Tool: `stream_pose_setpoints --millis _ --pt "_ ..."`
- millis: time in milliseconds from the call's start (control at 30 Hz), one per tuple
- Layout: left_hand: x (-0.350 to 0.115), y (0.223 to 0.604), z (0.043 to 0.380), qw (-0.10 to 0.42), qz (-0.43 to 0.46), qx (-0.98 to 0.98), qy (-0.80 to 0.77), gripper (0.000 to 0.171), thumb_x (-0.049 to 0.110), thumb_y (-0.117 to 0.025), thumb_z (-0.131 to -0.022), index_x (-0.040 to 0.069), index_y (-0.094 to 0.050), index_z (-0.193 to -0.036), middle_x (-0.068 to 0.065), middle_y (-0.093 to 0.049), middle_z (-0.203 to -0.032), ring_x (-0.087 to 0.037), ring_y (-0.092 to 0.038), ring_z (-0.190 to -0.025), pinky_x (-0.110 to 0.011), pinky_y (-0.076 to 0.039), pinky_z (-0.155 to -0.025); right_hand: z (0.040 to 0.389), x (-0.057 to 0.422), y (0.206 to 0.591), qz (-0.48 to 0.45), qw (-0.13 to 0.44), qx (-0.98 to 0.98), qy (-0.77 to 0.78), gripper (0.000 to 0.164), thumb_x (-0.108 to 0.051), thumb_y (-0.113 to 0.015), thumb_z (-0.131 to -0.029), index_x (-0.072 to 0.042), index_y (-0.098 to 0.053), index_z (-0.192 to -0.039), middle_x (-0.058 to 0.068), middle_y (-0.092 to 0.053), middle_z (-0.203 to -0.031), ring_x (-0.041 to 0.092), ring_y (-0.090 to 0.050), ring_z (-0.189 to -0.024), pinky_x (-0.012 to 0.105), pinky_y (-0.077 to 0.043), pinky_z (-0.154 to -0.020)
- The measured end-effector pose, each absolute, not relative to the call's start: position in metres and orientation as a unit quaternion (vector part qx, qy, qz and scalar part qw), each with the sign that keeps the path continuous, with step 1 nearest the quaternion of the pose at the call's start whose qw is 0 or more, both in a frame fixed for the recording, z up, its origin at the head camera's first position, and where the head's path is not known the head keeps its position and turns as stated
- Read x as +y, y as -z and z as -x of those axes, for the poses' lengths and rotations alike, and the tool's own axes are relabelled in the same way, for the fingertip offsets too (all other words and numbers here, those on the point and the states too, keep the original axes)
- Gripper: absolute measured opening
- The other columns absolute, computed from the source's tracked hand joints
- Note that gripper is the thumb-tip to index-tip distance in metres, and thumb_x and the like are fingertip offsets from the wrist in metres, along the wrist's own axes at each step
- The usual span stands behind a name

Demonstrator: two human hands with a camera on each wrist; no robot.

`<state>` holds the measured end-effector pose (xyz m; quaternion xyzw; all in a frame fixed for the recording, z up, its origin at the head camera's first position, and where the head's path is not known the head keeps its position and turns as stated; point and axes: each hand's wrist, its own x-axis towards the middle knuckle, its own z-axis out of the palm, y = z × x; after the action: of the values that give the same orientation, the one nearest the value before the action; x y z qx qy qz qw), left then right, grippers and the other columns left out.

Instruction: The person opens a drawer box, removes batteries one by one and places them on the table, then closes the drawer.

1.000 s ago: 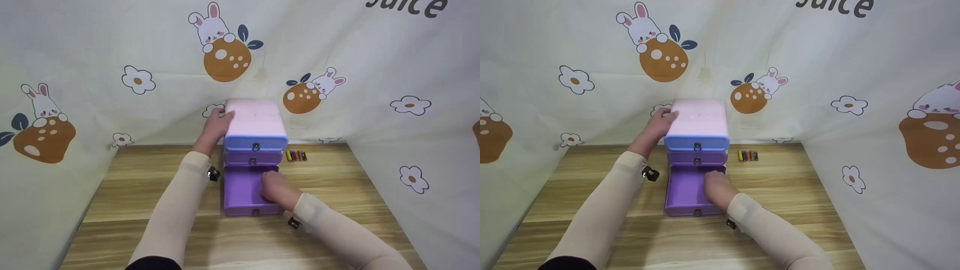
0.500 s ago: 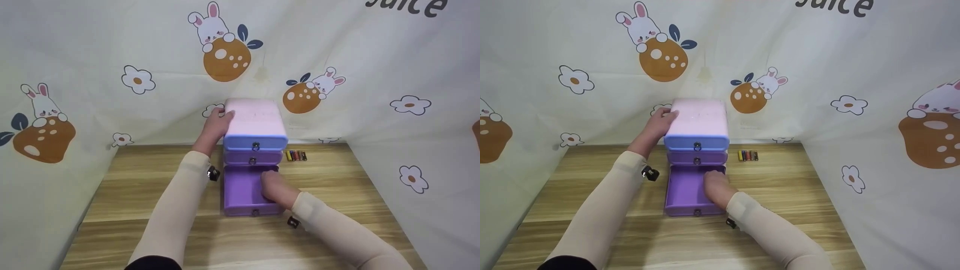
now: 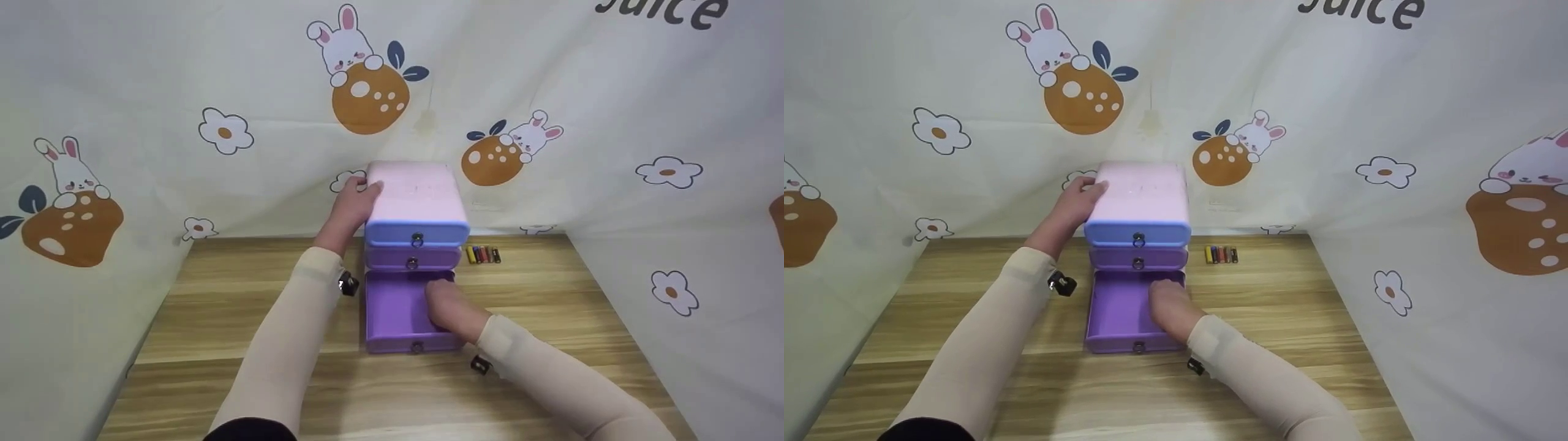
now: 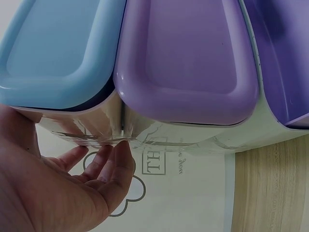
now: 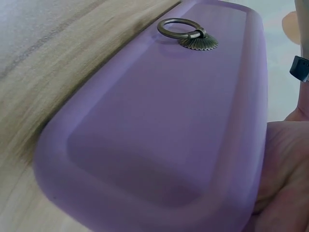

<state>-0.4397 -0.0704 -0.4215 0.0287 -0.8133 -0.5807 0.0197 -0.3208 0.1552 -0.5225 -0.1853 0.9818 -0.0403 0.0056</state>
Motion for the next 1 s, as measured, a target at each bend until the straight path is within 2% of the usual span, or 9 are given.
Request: stream_pose_setpoints --millis 133,367,533,767,1000 --pt "-0.0705 0.4218 0.4388 0.020 -0.028 -0.810 0.585 0.067 0.049 -0.060 -0.111 0.005 -0.047 -0.161 -0.021 -0.053 -0.162 -0.035 -0.053 -0.146 -0.048 -0.045 -0.120 0.3234 0.1562 0.5246 0.183 0.023 0.982 0.047 0.013 0.011 -0.062 -0.084 -0.001 -0.060 -0.082 0.021 -0.066 -0.080 0.040 -0.070 -0.078 0.056 -0.062 -0.076" --pt "-0.0703 0.4223 0.4392 0.017 -0.030 -0.811 0.584 0.068 0.051 -0.060 -0.111 0.007 -0.047 -0.161 -0.020 -0.052 -0.163 -0.033 -0.052 -0.147 -0.047 -0.044 -0.120 0.3258 0.1570 0.5272 0.170 0.043 0.982 0.067 0.015 0.002 -0.076 -0.082 -0.003 -0.062 -0.083 0.017 -0.065 -0.078 0.035 -0.067 -0.073 0.054 -0.062 -0.072" --pt "-0.0705 0.4233 0.4400 0.013 -0.034 -0.810 0.585 0.070 0.053 -0.059 -0.110 0.008 -0.046 -0.162 -0.019 -0.050 -0.165 -0.033 -0.050 -0.149 -0.047 -0.043 -0.121 0.3247 0.1585 0.5262 0.173 0.056 0.979 0.089 0.018 -0.002 -0.080 -0.082 -0.006 -0.063 -0.081 0.013 -0.064 -0.076 0.031 -0.065 -0.070 0.051 -0.062 -0.070" --pt "-0.0719 0.4217 0.4383 0.006 -0.032 -0.817 0.576 0.071 0.055 -0.058 -0.110 0.009 -0.046 -0.163 -0.018 -0.050 -0.165 -0.034 -0.049 -0.150 -0.048 -0.044 -0.120 0.3253 0.1591 0.5261 0.191 0.049 0.975 0.105 0.023 -0.004 -0.078 -0.085 -0.009 -0.058 -0.074 0.012 -0.061 -0.074 0.032 -0.063 -0.072 0.053 -0.061 -0.074" --pt "-0.0710 0.4183 0.4372 0.001 -0.040 -0.815 0.578 0.070 0.055 -0.059 -0.111 0.009 -0.046 -0.162 -0.018 -0.049 -0.166 -0.034 -0.048 -0.150 -0.049 -0.043 -0.121 0.3273 0.1594 0.5231 0.195 0.047 0.972 0.124 0.028 -0.003 -0.077 -0.082 -0.014 -0.055 -0.068 0.002 -0.055 -0.066 0.024 -0.055 -0.065 0.045 -0.054 -0.061"
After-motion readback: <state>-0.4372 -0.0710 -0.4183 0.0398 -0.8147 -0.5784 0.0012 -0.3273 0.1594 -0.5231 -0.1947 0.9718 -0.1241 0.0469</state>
